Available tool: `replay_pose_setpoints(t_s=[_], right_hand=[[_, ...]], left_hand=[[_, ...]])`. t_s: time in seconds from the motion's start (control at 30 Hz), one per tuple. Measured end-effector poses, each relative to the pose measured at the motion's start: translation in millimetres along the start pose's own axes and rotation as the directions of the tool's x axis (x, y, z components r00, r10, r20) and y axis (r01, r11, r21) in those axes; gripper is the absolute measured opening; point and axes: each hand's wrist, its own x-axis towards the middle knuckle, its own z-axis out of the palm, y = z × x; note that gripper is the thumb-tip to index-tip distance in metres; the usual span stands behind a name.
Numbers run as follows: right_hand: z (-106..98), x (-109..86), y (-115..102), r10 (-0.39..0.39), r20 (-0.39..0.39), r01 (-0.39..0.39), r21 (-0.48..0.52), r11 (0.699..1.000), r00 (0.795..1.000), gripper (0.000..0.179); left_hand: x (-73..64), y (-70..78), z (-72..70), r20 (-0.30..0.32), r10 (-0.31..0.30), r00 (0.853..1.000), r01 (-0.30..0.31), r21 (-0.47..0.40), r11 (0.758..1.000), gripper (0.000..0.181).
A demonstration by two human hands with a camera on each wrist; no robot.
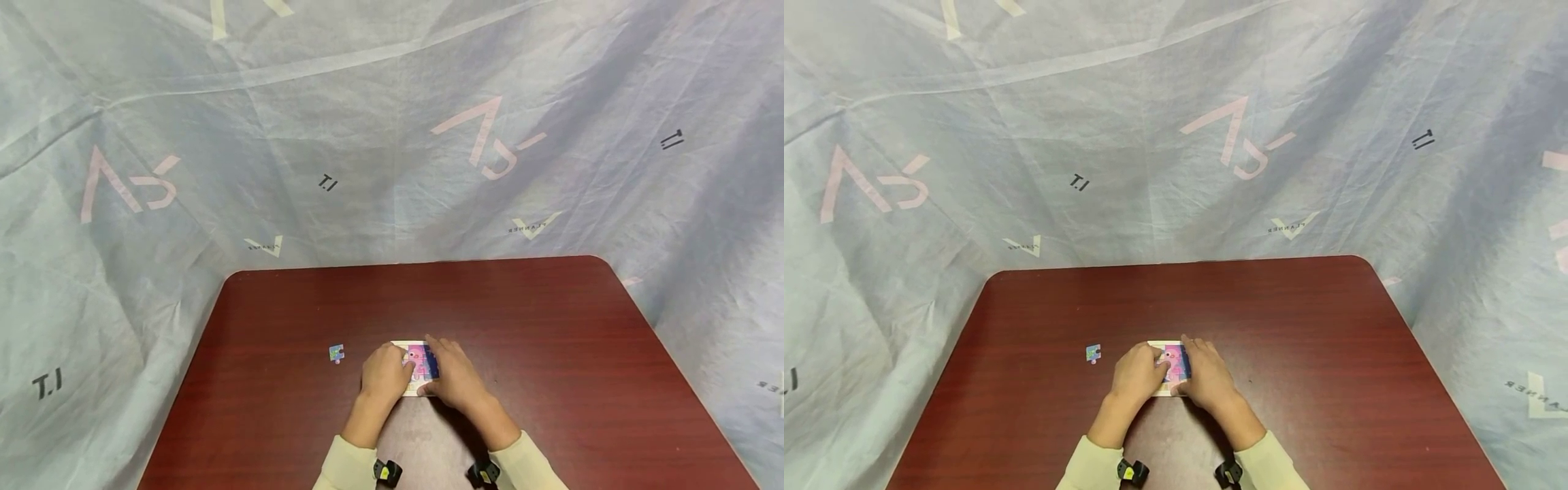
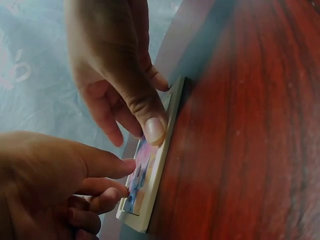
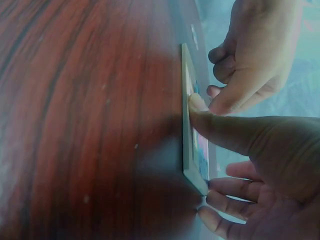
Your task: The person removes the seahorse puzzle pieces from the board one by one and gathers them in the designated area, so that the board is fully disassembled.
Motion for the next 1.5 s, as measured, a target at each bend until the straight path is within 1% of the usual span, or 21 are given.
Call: replay_pose_setpoints(t_s=[0.07,0.2,0.37,0.43,0.63,0.8,0.9,1.1,1.4,1.5], right_hand=[[0,0.4,1,0.005,0.004,-0.005,0.01,1.0,1.0,0.103],[-1,-0.2,1,-0.005,0.009,0.005,0.006,1.0,1.0,0.102],[-1,-1.4,3,-0.009,0.011,0.009,-0.023,1.0,1.0,0.089],[0,-1.3,3,-0.01,0.01,0.01,-0.028,1.0,1.0,0.084],[1,0.2,2,-0.018,0.005,0.018,-0.026,0.999,1.0,0.078],[1,0.3,3,-0.021,0.005,0.021,-0.051,0.998,1.0,0.077],[1,0.1,3,-0.014,0.014,0.015,-0.05,0.999,1.0,0.076],[0,-0.1,3,0.012,0.023,-0.011,-0.038,0.999,1.0,0.076],[0,1.7,3,-0.001,0.02,0.002,-0.037,0.999,1.0,0.074],[0,1.7,3,-0.003,0.018,0.003,-0.032,0.999,1.0,0.074]], left_hand=[[0.6,0.9,1.1,-0.008,-0.005,1.0,0.005,0.0,1.0,0.014],[1.7,4.8,1.4,-0.003,-0.06,0.998,0.06,-0.038,0.997,0.022],[5.2,7.6,2.3,0.012,-0.143,0.99,0.143,-0.138,0.98,0.027],[6.8,7.4,2.4,0.016,-0.17,0.985,0.17,-0.161,0.972,0.027],[11.5,5.4,0.5,0.042,-0.219,0.975,0.223,-0.177,0.959,0.026],[14.8,6.2,-0.6,0.059,-0.233,0.971,0.24,-0.178,0.954,0.027],[15.7,7.2,0.2,0.049,-0.232,0.972,0.236,-0.152,0.96,0.026],[16.6,9.8,2.4,0.039,-0.209,0.977,0.212,-0.074,0.975,0.035],[16.5,13.7,6.1,0.0,-0.208,0.978,0.208,-0.008,0.978,0.038],[16.7,14.8,6.5,0.0,-0.207,0.978,0.207,0.001,0.978,0.041]])
